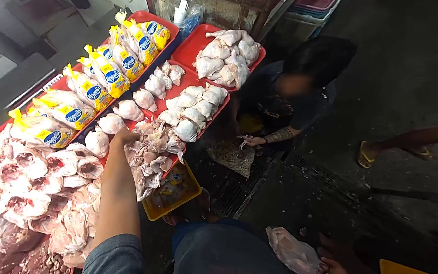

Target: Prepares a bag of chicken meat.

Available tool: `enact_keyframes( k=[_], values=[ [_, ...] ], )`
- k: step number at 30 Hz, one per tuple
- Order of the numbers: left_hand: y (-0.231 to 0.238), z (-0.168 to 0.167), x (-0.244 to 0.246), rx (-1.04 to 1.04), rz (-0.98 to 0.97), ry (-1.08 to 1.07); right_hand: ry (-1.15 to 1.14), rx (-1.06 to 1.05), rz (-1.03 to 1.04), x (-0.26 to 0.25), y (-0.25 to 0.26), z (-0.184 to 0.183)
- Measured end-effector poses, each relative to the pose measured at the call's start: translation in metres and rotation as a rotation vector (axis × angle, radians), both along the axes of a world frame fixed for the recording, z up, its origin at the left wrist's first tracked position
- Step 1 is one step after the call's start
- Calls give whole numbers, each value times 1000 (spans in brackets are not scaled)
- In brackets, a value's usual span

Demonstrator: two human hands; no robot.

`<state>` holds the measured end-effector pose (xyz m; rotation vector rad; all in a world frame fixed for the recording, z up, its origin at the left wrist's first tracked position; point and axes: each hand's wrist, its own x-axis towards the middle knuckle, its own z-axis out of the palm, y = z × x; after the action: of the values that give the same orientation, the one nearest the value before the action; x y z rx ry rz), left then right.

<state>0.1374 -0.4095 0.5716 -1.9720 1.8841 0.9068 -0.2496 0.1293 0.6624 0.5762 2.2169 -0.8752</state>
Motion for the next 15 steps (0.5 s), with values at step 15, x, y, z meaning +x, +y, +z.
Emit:
enact_keyframes(
  k=[15],
  values=[
    [128,68,-2,-724,51,81,38,-257,0,-116,99,-212]
  ],
)
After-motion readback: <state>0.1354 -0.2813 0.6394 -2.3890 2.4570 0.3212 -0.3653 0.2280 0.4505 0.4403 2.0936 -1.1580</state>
